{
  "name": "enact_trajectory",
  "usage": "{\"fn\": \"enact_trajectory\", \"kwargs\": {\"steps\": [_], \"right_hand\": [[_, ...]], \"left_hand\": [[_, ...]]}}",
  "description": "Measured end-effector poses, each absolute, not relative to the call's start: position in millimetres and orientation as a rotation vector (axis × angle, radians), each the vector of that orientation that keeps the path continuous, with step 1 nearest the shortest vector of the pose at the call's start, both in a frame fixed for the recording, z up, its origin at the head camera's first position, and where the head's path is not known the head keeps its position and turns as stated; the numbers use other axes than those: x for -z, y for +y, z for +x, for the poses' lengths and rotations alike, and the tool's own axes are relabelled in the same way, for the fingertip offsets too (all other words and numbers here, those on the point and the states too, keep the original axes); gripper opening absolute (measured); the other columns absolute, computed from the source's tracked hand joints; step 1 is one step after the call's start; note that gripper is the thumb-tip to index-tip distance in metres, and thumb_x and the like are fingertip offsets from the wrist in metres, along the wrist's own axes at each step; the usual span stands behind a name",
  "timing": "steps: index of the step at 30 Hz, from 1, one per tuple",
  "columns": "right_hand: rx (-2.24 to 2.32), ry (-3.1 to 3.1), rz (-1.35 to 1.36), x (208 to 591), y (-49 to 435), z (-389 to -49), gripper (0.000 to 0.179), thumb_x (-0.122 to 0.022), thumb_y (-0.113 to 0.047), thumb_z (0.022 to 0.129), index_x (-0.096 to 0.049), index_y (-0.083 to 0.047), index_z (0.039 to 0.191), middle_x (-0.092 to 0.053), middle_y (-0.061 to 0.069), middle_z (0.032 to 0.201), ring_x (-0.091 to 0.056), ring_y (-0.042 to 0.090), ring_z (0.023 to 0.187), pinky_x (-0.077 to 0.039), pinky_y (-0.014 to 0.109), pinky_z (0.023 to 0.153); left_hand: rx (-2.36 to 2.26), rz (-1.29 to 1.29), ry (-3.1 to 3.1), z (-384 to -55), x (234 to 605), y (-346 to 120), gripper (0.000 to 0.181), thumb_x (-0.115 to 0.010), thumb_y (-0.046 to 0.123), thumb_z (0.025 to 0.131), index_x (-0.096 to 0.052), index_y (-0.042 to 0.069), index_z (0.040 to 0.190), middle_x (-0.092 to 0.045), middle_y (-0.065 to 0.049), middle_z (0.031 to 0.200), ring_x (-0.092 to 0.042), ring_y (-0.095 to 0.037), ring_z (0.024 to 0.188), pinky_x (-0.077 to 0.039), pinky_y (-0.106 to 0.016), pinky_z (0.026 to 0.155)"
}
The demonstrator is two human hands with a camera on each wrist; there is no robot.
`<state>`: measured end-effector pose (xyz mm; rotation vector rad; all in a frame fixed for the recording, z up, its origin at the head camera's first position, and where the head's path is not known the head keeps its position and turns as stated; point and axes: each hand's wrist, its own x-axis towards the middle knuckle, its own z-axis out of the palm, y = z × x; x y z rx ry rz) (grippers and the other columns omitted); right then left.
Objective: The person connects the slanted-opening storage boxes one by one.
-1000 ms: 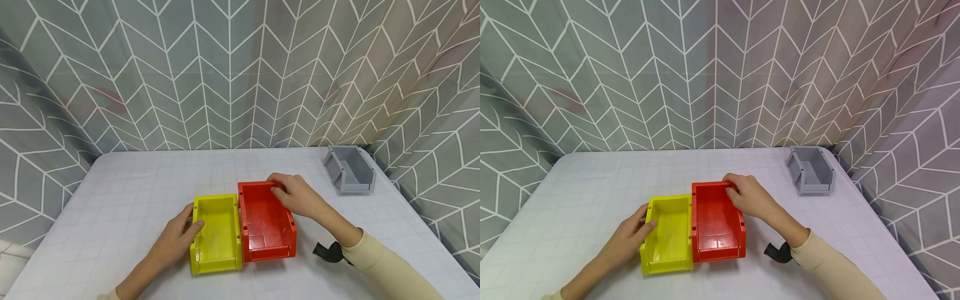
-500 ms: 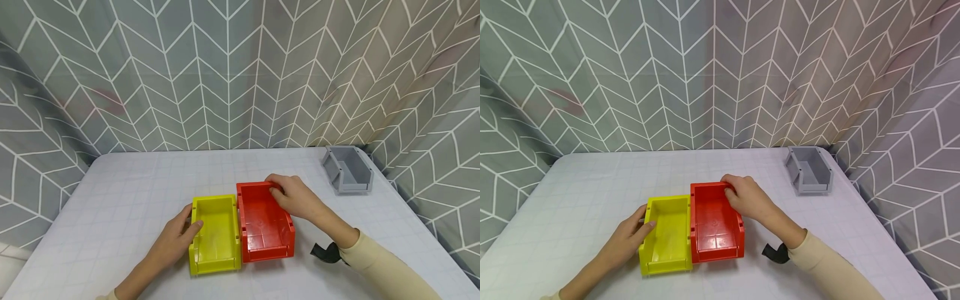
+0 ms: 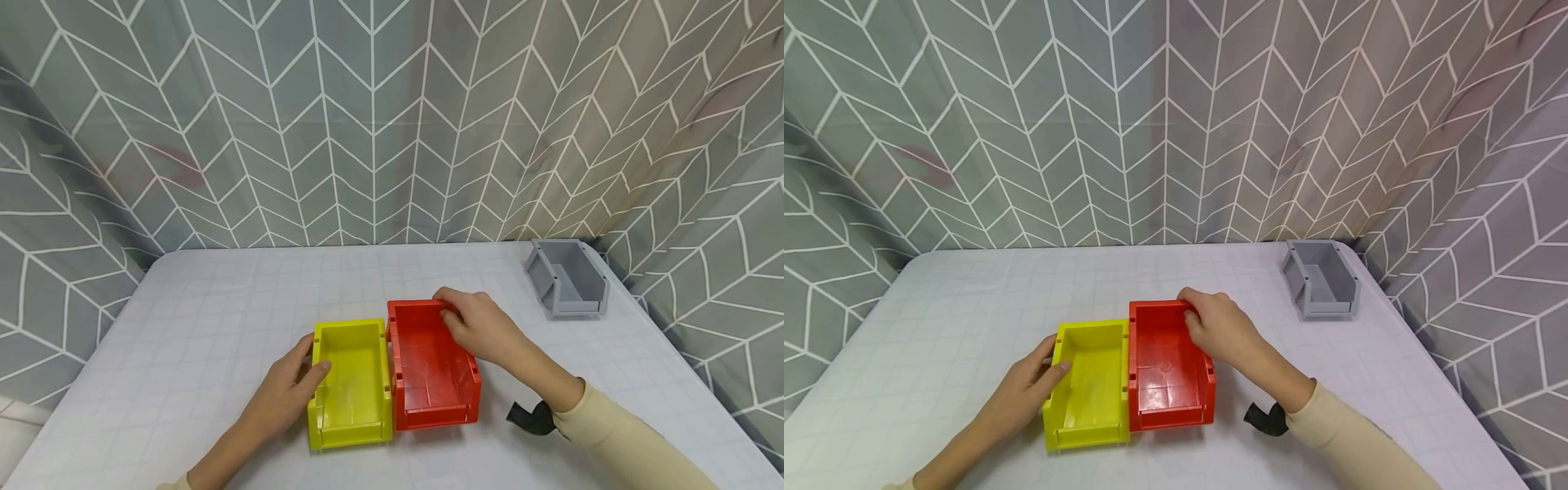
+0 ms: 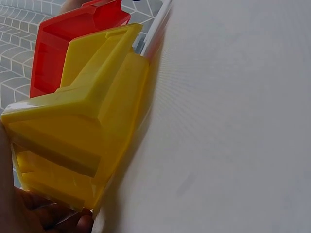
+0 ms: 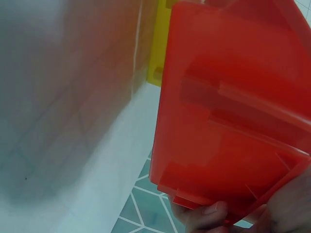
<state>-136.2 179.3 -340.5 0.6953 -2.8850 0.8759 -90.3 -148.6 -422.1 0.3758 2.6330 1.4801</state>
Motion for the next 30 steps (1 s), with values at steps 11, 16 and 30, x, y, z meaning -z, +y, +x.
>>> {"fn": "enact_trajectory", "kwargs": {"steps": [11, 16, 30], "right_hand": [[-0.933, -2.953, 0.695, 338, 182, -139, 0.017, -0.068, -0.006, 0.098, -0.069, -0.006, 0.115, -0.072, 0.002, 0.098, -0.065, 0.015, 0.077, -0.061, 0.03, 0.068], [-0.898, -2.954, 0.673, 335, 183, -138, 0.027, -0.072, -0.012, 0.096, -0.068, -0.006, 0.122, -0.071, 0.004, 0.105, -0.066, 0.019, 0.086, -0.062, 0.035, 0.073], [-0.876, -2.797, 0.943, 338, 165, -128, 0.057, -0.073, -0.053, 0.093, -0.062, -0.031, 0.144, -0.06, -0.005, 0.141, -0.052, 0.022, 0.128, -0.057, 0.049, 0.09]], "left_hand": [[-1.472, 0.349, 2.632, -90, 424, -150, 0.056, -0.055, 0.025, 0.108, -0.038, 0.01, 0.159, -0.05, -0.007, 0.154, -0.058, -0.027, 0.129, -0.05, -0.051, 0.104], [-1.467, 0.354, 2.642, -90, 424, -150, 0.055, -0.055, 0.025, 0.108, -0.039, 0.011, 0.159, -0.051, -0.006, 0.153, -0.06, -0.025, 0.126, -0.051, -0.047, 0.102], [-1.484, 0.374, 2.638, -91, 425, -151, 0.054, -0.055, 0.025, 0.108, -0.039, 0.011, 0.159, -0.052, -0.005, 0.153, -0.059, -0.026, 0.128, -0.05, -0.049, 0.104]]}}
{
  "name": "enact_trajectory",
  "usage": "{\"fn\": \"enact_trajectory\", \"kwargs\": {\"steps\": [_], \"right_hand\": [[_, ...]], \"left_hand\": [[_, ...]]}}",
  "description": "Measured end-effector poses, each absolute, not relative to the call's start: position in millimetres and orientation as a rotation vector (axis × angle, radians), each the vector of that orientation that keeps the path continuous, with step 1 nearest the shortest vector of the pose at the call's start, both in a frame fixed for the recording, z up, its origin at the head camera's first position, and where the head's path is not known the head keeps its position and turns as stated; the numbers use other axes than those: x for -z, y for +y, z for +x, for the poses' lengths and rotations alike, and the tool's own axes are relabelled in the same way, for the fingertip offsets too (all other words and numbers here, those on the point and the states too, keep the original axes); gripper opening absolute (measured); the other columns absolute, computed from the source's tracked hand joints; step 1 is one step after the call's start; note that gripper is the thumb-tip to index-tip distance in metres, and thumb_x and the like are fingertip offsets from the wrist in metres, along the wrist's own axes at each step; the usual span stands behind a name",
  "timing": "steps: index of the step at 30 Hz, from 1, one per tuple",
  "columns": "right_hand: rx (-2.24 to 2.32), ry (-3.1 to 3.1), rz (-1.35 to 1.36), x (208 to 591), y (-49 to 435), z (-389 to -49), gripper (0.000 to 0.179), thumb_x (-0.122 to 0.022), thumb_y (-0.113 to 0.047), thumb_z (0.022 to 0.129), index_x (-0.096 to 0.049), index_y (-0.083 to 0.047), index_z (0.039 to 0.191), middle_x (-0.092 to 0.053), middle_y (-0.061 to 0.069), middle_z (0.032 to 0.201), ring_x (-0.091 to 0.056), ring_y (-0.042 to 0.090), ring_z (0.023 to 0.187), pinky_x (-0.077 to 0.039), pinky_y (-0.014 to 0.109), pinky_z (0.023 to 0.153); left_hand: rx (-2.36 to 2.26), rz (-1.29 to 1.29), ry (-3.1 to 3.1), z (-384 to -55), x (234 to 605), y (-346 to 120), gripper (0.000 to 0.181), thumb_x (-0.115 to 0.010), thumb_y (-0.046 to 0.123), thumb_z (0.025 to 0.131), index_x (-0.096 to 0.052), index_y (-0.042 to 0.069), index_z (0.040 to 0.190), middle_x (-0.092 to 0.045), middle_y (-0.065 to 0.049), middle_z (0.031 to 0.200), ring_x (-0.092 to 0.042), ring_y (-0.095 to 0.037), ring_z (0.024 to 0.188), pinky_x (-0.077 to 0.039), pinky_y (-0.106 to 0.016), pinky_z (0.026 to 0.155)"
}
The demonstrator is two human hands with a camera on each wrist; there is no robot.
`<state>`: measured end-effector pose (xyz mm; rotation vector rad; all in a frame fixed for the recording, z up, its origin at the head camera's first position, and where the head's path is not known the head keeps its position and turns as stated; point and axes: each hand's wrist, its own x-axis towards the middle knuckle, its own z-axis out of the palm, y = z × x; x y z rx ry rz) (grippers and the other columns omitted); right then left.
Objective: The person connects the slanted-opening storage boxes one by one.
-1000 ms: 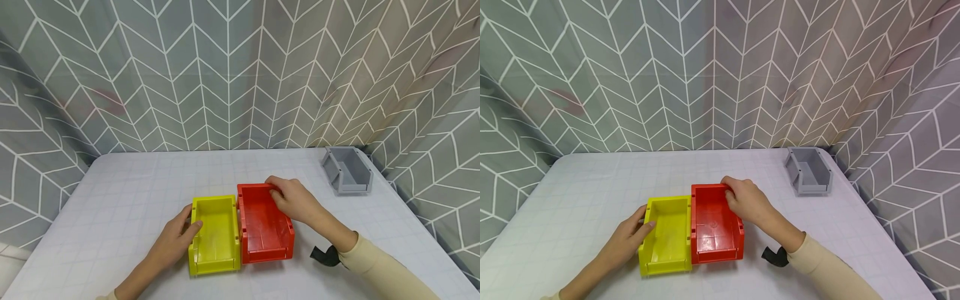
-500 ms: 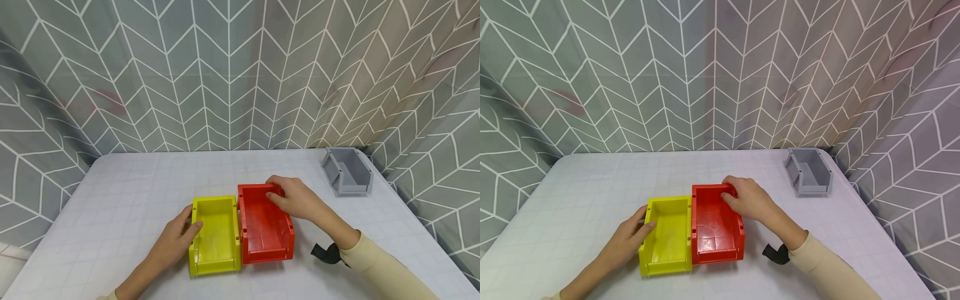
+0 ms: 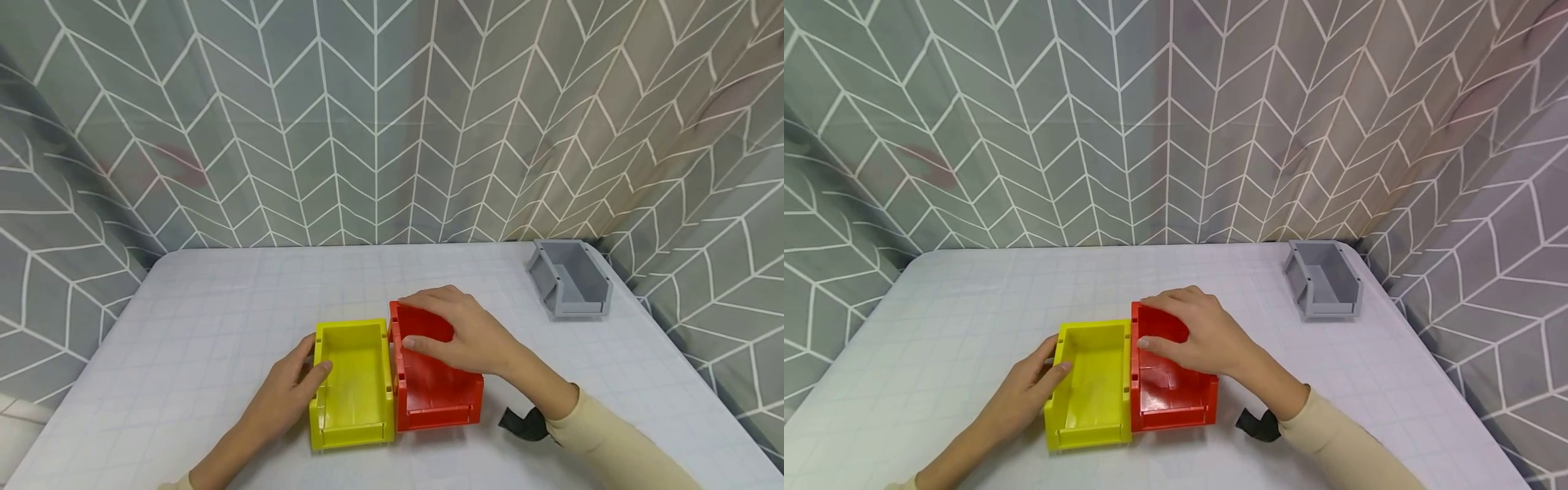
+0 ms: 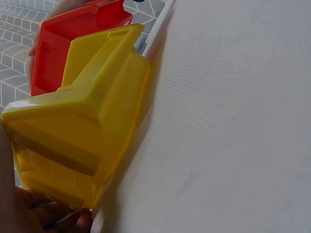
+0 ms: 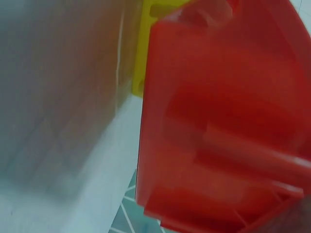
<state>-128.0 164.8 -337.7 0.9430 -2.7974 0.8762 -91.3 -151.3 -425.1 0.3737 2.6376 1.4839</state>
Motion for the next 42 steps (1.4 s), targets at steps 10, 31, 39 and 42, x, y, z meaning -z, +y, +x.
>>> {"fn": "enact_trajectory", "kwargs": {"steps": [10, 31, 39, 42], "right_hand": [[-0.76, -2.848, 0.944, 339, 158, -123, 0.076, -0.074, -0.065, 0.085, -0.055, -0.034, 0.152, -0.053, -0.001, 0.148, -0.047, 0.022, 0.133, -0.054, 0.052, 0.095], [-0.68, -2.859, 0.942, 334, 150, -123, 0.077, -0.077, -0.063, 0.084, -0.058, -0.03, 0.15, -0.058, 0.0, 0.141, -0.049, 0.02, 0.129, -0.047, 0.051, 0.1], [-0.714, -2.869, 0.935, 334, 149, -124, 0.078, -0.08, -0.062, 0.082, -0.059, -0.028, 0.15, -0.059, 0.001, 0.138, -0.049, 0.02, 0.128, -0.046, 0.048, 0.097], [-0.723, -2.869, 0.935, 334, 149, -123, 0.078, -0.08, -0.062, 0.082, -0.059, -0.027, 0.15, -0.059, 0.001, 0.138, -0.049, 0.02, 0.128, -0.045, 0.047, 0.096]], "left_hand": [[-1.485, 0.384, 2.643, -91, 423, -150, 0.054, -0.055, 0.025, 0.108, -0.04, 0.011, 0.158, -0.053, -0.006, 0.152, -0.059, -0.025, 0.128, -0.05, -0.049, 0.103], [-1.502, 0.394, 2.641, -89, 423, -150, 0.055, -0.056, 0.025, 0.108, -0.04, 0.01, 0.158, -0.052, -0.008, 0.153, -0.058, -0.028, 0.13, -0.05, -0.051, 0.104], [-1.502, 0.395, 2.645, -91, 425, -150, 0.054, -0.055, 0.025, 0.108, -0.04, 0.01, 0.158, -0.053, -0.007, 0.152, -0.057, -0.027, 0.13, -0.048, -0.053, 0.105], [-1.499, 0.395, 2.646, -91, 426, -150, 0.054, -0.055, 0.026, 0.108, -0.04, 0.009, 0.157, -0.052, -0.008, 0.152, -0.057, -0.028, 0.13, -0.048, -0.053, 0.106]]}}
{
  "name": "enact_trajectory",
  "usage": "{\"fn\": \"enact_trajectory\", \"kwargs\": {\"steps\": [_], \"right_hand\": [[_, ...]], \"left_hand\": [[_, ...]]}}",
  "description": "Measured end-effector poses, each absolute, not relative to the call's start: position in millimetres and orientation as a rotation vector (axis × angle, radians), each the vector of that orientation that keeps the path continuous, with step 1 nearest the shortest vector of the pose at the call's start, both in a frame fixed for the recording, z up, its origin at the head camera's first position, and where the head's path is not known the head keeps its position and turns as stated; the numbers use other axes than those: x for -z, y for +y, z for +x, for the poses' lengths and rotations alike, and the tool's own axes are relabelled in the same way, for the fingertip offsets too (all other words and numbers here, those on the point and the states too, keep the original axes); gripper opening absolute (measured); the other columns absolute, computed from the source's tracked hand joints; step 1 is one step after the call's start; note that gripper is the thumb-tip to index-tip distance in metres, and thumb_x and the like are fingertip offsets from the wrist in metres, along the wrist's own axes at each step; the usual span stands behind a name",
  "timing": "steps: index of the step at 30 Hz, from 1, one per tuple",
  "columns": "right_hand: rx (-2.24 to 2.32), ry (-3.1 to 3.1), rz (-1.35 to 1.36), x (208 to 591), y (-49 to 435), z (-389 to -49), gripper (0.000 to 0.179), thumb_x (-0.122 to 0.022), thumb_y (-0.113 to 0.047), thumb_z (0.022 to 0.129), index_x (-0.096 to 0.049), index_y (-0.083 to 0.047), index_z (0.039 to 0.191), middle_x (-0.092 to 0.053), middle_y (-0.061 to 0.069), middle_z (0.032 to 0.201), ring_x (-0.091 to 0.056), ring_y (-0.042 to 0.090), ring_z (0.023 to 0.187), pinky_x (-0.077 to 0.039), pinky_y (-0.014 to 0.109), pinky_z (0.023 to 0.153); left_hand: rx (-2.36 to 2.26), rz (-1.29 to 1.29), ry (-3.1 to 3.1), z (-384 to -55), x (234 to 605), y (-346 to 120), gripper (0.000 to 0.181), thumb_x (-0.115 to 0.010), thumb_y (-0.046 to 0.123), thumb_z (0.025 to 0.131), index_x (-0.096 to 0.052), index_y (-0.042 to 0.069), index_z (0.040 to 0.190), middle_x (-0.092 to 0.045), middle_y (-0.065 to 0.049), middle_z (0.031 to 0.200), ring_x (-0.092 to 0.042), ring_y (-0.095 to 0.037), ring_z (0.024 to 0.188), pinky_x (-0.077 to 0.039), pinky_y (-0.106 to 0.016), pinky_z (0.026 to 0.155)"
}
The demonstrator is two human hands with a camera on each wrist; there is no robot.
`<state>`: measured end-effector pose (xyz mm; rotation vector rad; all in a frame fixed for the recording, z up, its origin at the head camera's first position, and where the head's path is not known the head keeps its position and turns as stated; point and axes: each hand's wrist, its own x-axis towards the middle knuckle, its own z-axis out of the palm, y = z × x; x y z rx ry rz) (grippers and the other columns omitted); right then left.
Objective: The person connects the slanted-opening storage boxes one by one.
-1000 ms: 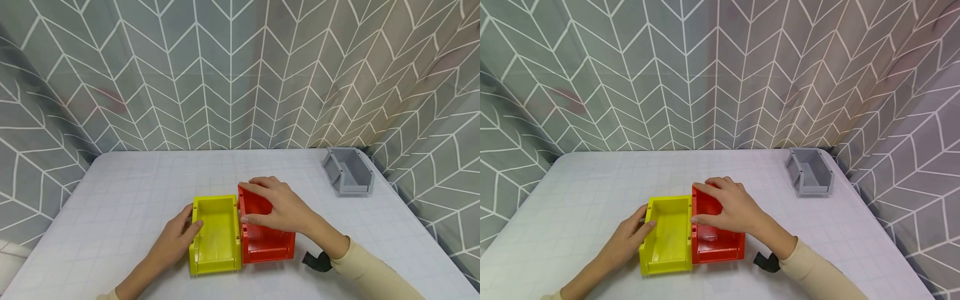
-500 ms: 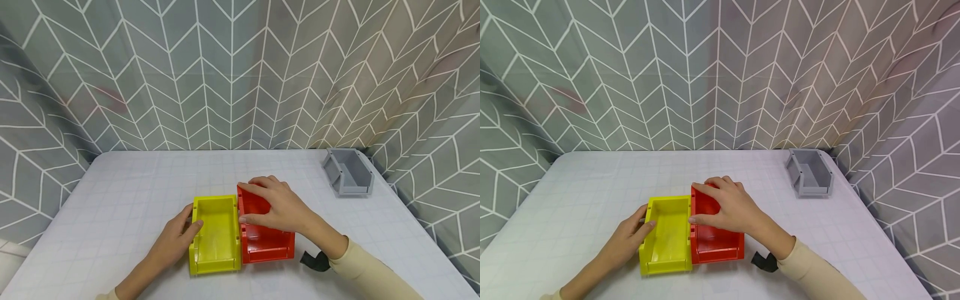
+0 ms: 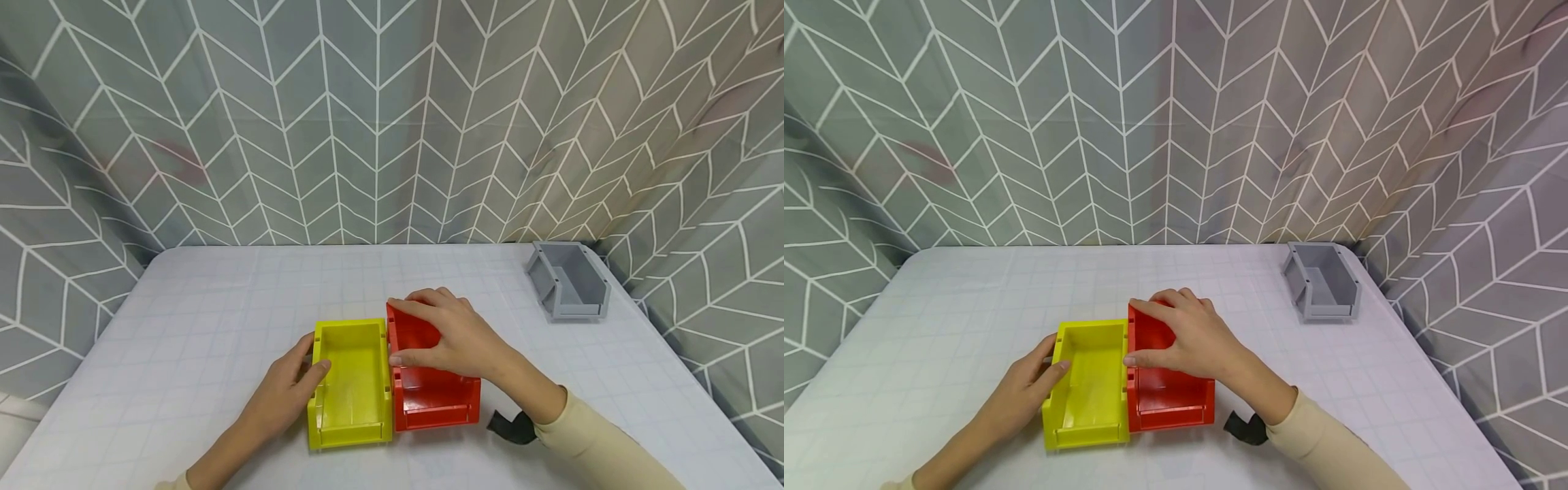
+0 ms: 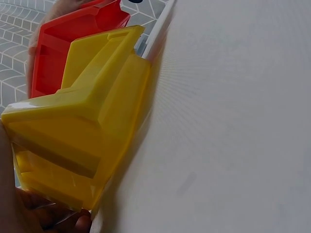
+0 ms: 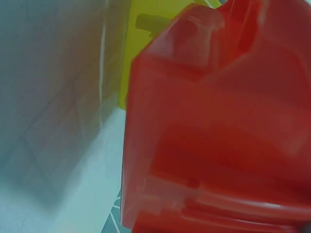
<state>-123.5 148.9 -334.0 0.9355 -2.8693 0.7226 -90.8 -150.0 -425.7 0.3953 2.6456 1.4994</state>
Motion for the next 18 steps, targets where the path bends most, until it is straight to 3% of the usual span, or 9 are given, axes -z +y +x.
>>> {"fn": "enact_trajectory", "kwargs": {"steps": [18], "right_hand": [[-0.776, -2.892, 0.915, 337.5, 148.5, -123.8, 0.077, -0.081, -0.059, 0.083, -0.06, -0.026, 0.149, -0.058, 0.002, 0.14, -0.048, 0.021, 0.129, -0.044, 0.048, 0.098]], "left_hand": [[-1.49, 0.372, 2.644, -90.9, 424.6, -151.1, 0.053, -0.055, 0.025, 0.108, -0.04, 0.011, 0.157, -0.051, -0.007, 0.153, -0.057, -0.027, 0.131, -0.048, -0.052, 0.106]]}}
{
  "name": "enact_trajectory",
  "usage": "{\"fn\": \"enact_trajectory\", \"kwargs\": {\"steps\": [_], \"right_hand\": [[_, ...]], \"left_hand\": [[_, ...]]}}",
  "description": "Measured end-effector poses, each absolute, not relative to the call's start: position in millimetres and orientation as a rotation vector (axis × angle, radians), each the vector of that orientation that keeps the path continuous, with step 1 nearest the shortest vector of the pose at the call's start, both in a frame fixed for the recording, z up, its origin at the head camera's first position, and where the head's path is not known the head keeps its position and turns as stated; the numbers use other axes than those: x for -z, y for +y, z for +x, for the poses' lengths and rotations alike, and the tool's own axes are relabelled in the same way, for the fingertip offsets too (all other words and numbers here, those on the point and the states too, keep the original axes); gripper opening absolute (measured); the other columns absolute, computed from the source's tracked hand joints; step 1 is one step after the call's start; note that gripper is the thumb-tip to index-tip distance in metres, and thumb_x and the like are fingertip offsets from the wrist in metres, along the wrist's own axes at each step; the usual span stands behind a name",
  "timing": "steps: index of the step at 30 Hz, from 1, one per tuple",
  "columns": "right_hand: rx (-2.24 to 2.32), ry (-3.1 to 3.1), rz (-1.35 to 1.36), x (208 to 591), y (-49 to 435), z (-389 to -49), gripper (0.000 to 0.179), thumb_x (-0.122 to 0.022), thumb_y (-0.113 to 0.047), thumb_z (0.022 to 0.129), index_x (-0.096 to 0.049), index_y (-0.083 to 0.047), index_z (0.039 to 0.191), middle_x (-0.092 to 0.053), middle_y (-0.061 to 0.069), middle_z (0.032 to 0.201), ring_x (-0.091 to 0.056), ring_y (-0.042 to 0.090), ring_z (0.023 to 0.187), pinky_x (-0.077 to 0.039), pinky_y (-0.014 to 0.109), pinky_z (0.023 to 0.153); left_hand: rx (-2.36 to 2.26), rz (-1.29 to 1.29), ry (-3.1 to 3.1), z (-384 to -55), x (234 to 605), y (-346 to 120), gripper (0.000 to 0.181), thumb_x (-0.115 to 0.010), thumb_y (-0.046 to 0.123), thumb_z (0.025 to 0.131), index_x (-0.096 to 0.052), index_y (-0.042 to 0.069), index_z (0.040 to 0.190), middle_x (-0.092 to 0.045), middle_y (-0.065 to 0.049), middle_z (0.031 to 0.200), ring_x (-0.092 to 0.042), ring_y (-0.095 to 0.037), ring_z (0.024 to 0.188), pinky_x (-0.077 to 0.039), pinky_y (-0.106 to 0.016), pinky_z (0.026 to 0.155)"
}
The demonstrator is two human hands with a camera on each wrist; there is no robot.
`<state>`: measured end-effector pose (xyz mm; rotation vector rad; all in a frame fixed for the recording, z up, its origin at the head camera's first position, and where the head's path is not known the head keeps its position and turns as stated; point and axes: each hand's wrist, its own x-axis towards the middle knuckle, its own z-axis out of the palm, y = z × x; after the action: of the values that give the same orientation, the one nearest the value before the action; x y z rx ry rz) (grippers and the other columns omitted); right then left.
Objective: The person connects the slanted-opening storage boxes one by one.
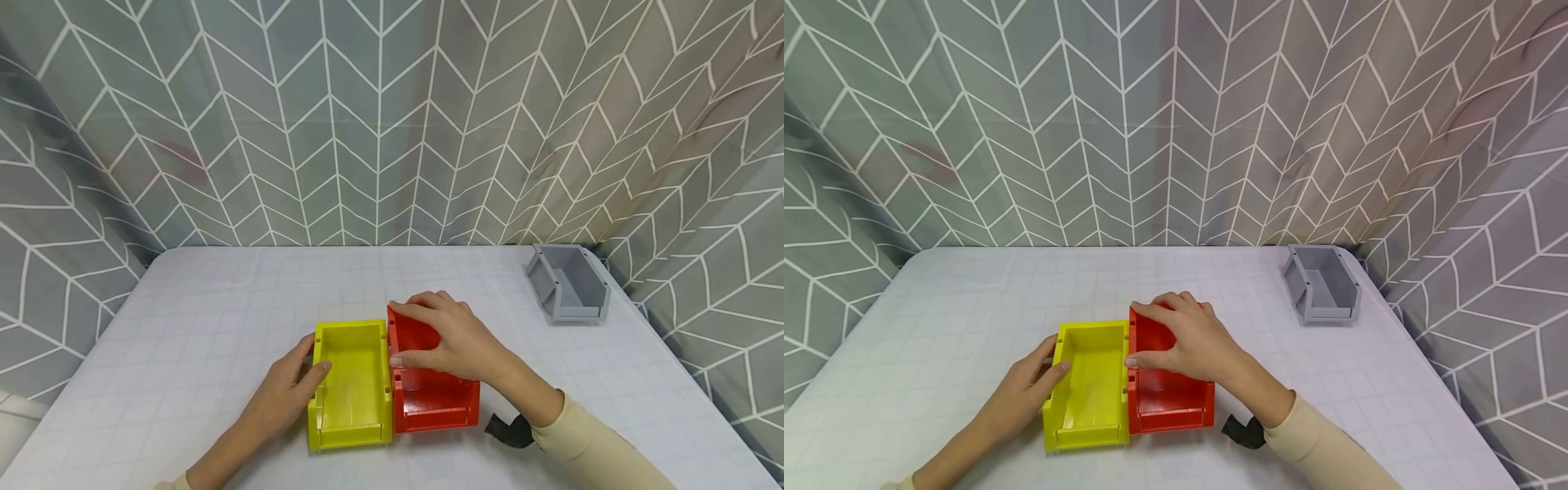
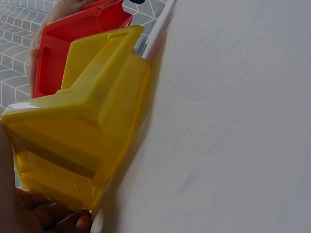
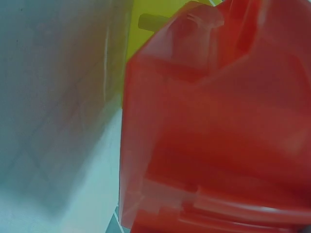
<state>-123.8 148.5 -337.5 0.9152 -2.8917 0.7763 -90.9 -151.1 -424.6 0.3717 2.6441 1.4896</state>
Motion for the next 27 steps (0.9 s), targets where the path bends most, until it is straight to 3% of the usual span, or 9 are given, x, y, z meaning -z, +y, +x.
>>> {"fn": "enact_trajectory", "kwargs": {"steps": [27], "right_hand": [[-0.826, -2.887, 0.882, 344.5, 149.0, -122.3, 0.077, -0.083, -0.056, 0.082, -0.06, -0.028, 0.15, -0.058, 0.003, 0.139, -0.049, 0.021, 0.128, -0.047, 0.049, 0.098]], "left_hand": [[-1.509, 0.393, 2.637, -90.9, 426.3, -152.3, 0.052, -0.055, 0.025, 0.108, -0.041, 0.011, 0.157, -0.052, -0.007, 0.152, -0.057, -0.027, 0.13, -0.047, -0.053, 0.106]]}}
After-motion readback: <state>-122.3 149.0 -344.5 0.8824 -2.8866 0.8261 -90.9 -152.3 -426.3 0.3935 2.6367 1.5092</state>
